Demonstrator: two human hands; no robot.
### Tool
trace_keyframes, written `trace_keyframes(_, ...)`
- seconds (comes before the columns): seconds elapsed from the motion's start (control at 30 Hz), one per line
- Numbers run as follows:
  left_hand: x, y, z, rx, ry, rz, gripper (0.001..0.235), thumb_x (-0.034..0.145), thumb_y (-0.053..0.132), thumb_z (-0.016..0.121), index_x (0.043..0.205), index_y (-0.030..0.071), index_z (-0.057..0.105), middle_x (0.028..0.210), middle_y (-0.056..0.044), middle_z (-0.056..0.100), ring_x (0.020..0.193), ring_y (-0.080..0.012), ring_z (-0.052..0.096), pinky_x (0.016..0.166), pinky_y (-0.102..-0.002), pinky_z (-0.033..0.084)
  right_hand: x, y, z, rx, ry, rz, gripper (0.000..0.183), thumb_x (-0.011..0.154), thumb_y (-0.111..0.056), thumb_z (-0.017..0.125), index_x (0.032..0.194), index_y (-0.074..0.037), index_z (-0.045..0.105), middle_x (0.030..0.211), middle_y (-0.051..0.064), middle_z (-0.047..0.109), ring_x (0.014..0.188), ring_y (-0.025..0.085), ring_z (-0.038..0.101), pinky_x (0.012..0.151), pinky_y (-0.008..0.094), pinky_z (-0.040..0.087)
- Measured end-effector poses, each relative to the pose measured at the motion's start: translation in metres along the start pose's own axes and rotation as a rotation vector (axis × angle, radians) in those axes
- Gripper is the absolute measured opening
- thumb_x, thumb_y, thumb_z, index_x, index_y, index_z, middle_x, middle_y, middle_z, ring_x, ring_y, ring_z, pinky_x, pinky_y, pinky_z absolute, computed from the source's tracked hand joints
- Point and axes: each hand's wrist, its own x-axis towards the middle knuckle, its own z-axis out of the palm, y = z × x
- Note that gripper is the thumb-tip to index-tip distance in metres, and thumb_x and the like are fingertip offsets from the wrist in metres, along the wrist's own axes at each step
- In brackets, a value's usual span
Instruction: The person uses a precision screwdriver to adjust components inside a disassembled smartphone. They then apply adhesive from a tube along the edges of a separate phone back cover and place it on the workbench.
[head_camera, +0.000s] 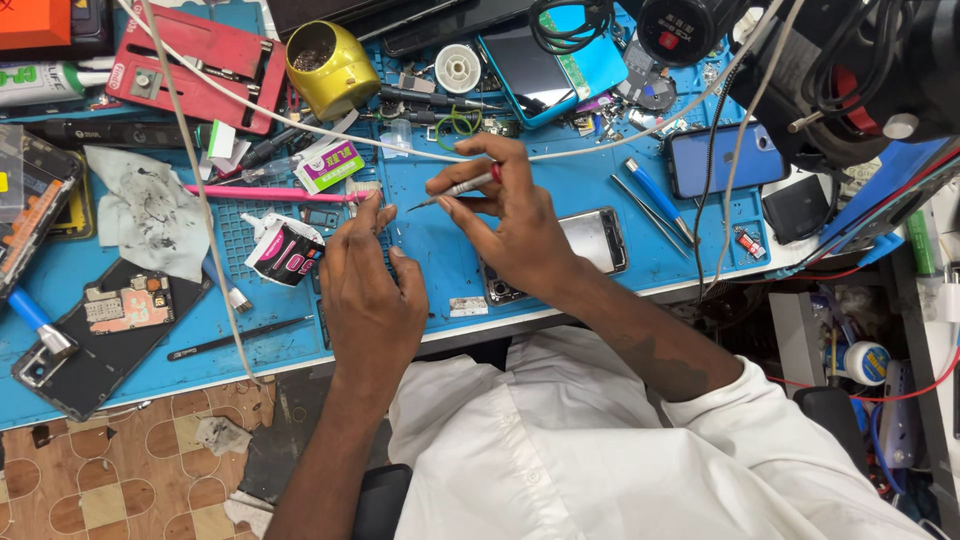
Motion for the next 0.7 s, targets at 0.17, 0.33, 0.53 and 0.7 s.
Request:
trace_keyframes(0.17,0.002,0.003,-0.003,0.006,-0.003,0.012,0.057,0.092,-0.007,0.058,0.148,-0.002,0.045,0.127,-0.015,0.068,0.124,-0.0333,0.06,0.107,-0.05,0.046,-0.028,-0.003,-0.027,0.09,0.073,0.033,0.057,0.104,0.009,0.064,0.144,-0.008,0.027,0.124,0.017,0.069,0.123,0.026,0.072,0.102,0.036,0.066)
trace_keyframes(0.33,-0.002,0.001,0.0,0.035,-0.053,0.029,0.056,0.095,-0.006,0.062,0.149,-0.002,0.047,0.13,-0.015,0.068,0.123,-0.0335,0.061,0.109,-0.049,0.046,-0.082,0.014,-0.072,0.146,0.251,-0.019,0.064,0.104,0.016,0.061,0.147,-0.012,0.022,0.123,0.019,0.067,0.123,0.028,0.07,0.11,0.041,0.061)
trace_keyframes(0.53,-0.01,-0.002,0.007,0.149,-0.095,0.159,0.048,0.105,0.0,0.069,0.148,-0.003,0.048,0.131,-0.013,0.067,0.127,-0.0327,0.057,0.113,-0.044,0.043,-0.142,0.044,-0.112,0.165,0.517,-0.084,0.071,0.102,0.018,0.061,0.149,-0.018,0.023,0.112,0.014,0.063,0.11,0.023,0.067,0.108,0.046,0.059)
trace_keyframes(0.7,-0.008,0.013,0.014,0.179,-0.132,0.187,0.045,0.105,0.004,0.072,0.144,0.0,0.052,0.134,-0.012,0.065,0.128,-0.034,0.056,0.114,-0.044,0.043,-0.166,0.062,-0.117,0.163,0.523,-0.075,0.071,0.1,0.018,0.059,0.147,-0.02,0.022,0.109,0.015,0.061,0.109,0.024,0.067,0.103,0.045,0.059)
